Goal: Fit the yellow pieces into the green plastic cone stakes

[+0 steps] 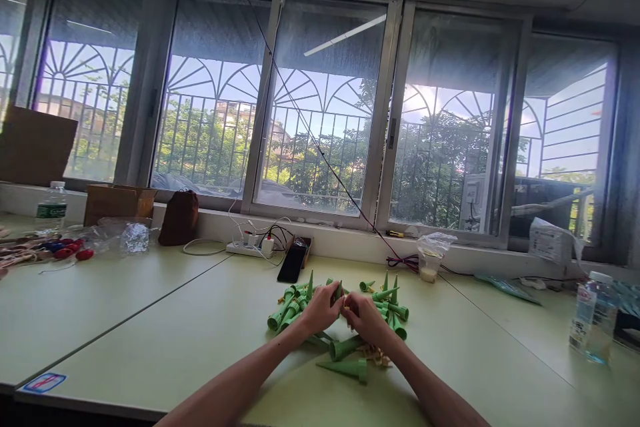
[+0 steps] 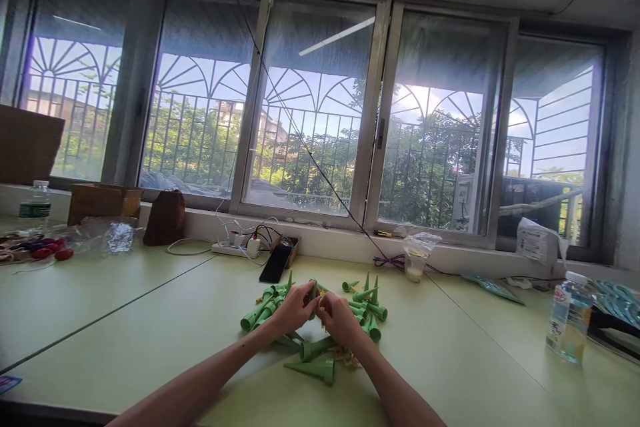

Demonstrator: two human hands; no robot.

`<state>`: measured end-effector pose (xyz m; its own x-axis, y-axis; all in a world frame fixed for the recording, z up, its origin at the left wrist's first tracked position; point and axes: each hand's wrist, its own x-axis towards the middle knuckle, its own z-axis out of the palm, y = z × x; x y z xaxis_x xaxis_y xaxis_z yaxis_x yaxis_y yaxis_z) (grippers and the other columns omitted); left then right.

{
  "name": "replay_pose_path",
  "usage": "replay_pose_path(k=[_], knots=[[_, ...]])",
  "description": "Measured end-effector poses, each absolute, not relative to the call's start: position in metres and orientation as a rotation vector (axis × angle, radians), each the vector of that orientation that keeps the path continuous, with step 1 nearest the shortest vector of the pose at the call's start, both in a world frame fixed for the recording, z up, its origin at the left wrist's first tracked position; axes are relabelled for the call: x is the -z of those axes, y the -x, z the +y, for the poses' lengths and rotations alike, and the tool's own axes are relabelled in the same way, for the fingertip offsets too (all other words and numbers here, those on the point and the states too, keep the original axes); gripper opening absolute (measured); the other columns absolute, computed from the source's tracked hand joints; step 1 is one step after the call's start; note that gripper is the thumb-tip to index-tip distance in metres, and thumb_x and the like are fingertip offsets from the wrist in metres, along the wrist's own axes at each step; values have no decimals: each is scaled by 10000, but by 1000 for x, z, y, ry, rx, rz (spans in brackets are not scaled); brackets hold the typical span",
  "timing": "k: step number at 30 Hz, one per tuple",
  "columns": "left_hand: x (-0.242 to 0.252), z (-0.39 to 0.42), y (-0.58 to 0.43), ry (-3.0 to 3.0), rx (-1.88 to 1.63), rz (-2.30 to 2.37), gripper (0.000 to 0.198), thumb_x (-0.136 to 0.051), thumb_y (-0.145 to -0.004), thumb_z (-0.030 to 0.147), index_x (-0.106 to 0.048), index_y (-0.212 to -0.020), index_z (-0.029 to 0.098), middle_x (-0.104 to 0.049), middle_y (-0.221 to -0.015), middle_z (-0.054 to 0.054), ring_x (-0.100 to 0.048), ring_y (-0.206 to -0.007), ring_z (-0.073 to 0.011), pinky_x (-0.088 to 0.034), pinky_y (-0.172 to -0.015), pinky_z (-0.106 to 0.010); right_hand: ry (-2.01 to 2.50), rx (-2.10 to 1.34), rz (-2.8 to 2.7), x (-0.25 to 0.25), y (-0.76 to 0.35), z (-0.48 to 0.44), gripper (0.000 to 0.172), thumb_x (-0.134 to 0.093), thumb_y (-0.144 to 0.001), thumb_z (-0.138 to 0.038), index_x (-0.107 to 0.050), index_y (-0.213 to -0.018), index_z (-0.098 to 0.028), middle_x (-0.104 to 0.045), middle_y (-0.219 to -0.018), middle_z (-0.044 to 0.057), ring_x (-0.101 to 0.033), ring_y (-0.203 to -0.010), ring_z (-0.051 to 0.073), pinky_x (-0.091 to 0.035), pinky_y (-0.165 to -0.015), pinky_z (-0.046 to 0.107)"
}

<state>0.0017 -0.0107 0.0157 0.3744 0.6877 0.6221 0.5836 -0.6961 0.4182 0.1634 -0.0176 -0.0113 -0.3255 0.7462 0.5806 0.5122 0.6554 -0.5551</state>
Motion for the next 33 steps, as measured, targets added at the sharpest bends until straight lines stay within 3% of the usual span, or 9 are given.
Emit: replay_pose_path(k=[19,33], knots=[[-17,-13,-2,-2505,-1178,1158,122,-472,-850,250,-543,-769,193,-597,-698,-14,-510,-653,-155,-350,-613,-250,1020,-265,-2011,14,-164,-14,93,-546,-793,-153,-530,-702,-169,-550,-594,-29,-453,-538,102,-296,-525,200],[-17,-14,-1,-2537,-1170,1179,116,-489,-851,237,-532,-754,189,-574,-675,0,-497,-643,-146,-323,-598,-246,934,-404,-2037,13,-164,-17,135,-501,-852,-200,-503,-720,-175,-545,-584,-30,-473,-507,95,-324,-502,191]])
